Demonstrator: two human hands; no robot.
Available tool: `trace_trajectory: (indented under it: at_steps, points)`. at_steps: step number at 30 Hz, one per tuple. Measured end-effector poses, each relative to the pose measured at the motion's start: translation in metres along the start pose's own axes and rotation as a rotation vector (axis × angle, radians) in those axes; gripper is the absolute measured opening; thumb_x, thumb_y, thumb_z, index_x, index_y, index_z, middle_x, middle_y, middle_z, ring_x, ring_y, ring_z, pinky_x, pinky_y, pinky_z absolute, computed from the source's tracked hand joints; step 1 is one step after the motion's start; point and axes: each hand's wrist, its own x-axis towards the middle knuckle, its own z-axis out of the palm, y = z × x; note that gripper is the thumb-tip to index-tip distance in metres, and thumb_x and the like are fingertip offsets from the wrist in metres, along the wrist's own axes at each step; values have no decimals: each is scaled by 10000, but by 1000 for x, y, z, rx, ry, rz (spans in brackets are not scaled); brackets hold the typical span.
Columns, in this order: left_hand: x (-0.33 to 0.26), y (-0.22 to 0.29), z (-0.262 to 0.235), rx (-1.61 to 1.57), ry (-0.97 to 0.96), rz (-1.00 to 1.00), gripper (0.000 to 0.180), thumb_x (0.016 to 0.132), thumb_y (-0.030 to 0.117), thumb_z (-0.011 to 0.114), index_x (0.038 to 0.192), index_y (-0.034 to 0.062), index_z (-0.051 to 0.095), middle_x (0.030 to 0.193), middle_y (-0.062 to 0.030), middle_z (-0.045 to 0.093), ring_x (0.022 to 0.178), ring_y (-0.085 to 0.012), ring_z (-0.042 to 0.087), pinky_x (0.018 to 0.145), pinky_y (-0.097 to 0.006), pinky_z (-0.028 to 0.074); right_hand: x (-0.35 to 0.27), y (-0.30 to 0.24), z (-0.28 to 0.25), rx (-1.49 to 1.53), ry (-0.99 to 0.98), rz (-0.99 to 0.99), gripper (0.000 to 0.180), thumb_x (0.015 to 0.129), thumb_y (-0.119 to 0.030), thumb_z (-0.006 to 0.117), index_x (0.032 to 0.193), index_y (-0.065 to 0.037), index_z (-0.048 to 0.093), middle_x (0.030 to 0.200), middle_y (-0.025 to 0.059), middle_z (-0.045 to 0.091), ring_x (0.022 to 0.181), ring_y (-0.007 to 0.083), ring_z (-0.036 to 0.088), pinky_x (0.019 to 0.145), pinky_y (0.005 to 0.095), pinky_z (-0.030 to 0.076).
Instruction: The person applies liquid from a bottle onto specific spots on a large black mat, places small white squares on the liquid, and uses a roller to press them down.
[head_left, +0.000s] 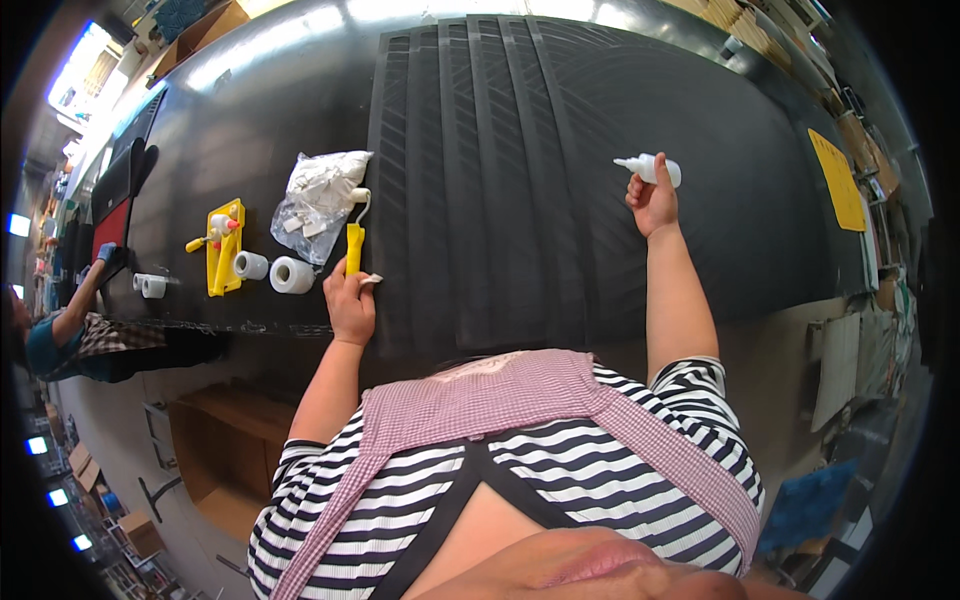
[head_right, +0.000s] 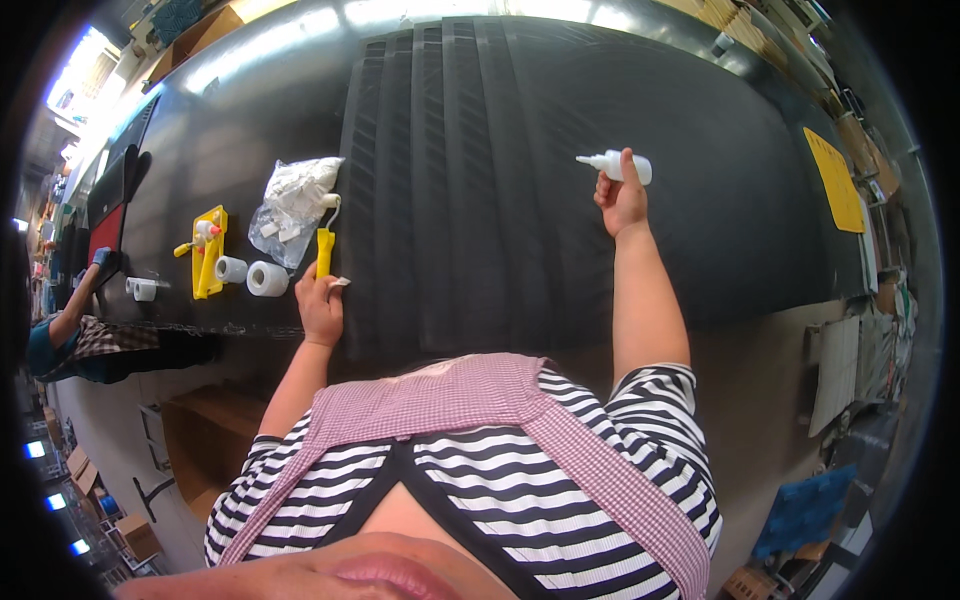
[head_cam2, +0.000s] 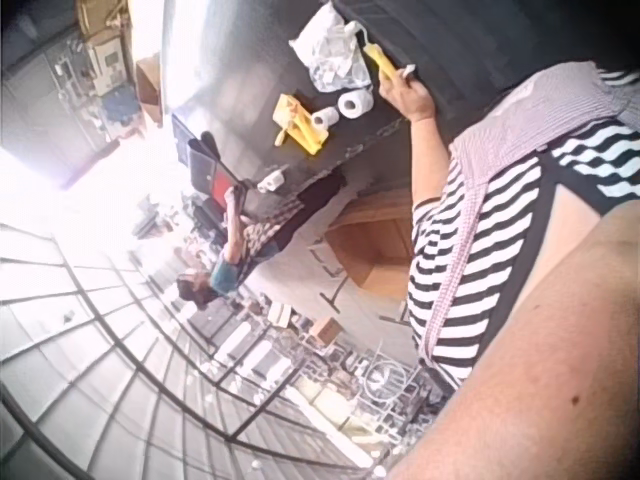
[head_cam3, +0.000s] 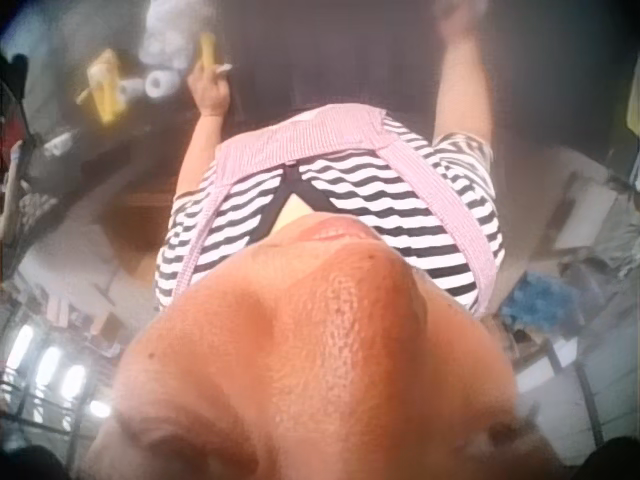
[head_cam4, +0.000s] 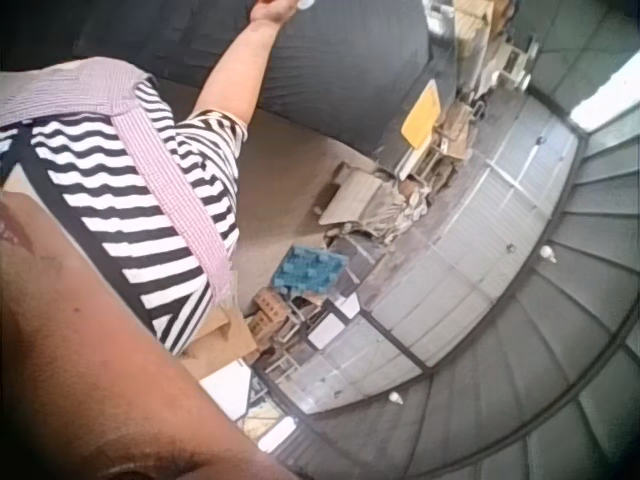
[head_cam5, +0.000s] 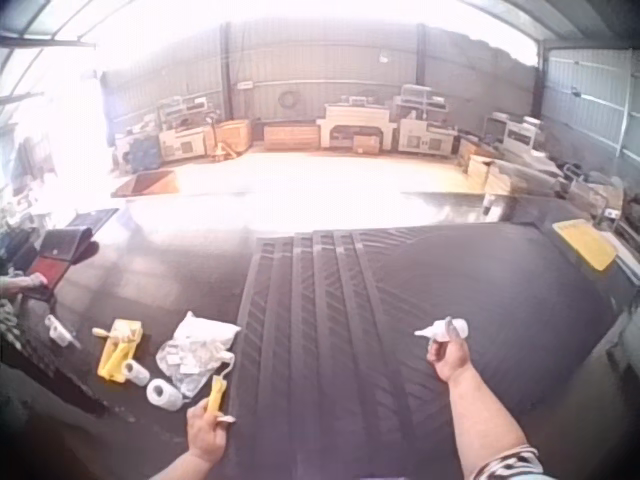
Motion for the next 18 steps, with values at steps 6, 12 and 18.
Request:
trace_trajectory:
  at_steps: [6, 12, 18]
  points:
    - [-1, -7, 8, 50, -2, -43, 97, 847, 92, 694, 942, 76, 686, 1370, -189, 571, 1139, -384, 541, 1002, -456, 423, 32, -32, -9, -108, -60, -40, 519, 943, -600, 622, 1007, -85, 626, 715, 10, 574, 568, 80, 494, 491, 238, 347]
    - [2, 24, 35, 248, 90, -405, 139, 907, 185, 659, 1000, 82, 677, 1460, -94, 534, 1234, -361, 523, 1059, -457, 398, 95, -27, 3, -310, -95, -45, 408, 940, -519, 668, 879, -118, 627, 631, -23, 505, 507, 61, 437, 461, 241, 331]
    - [1, 39, 42, 315, 148, -413, 133, 915, 191, 653, 1001, 89, 663, 1458, -94, 537, 1217, -358, 534, 1051, -459, 402, 137, 6, 10, -441, -108, -165, 367, 897, -424, 758, 958, -67, 697, 792, 12, 645, 680, 129, 593, 627, 281, 446]
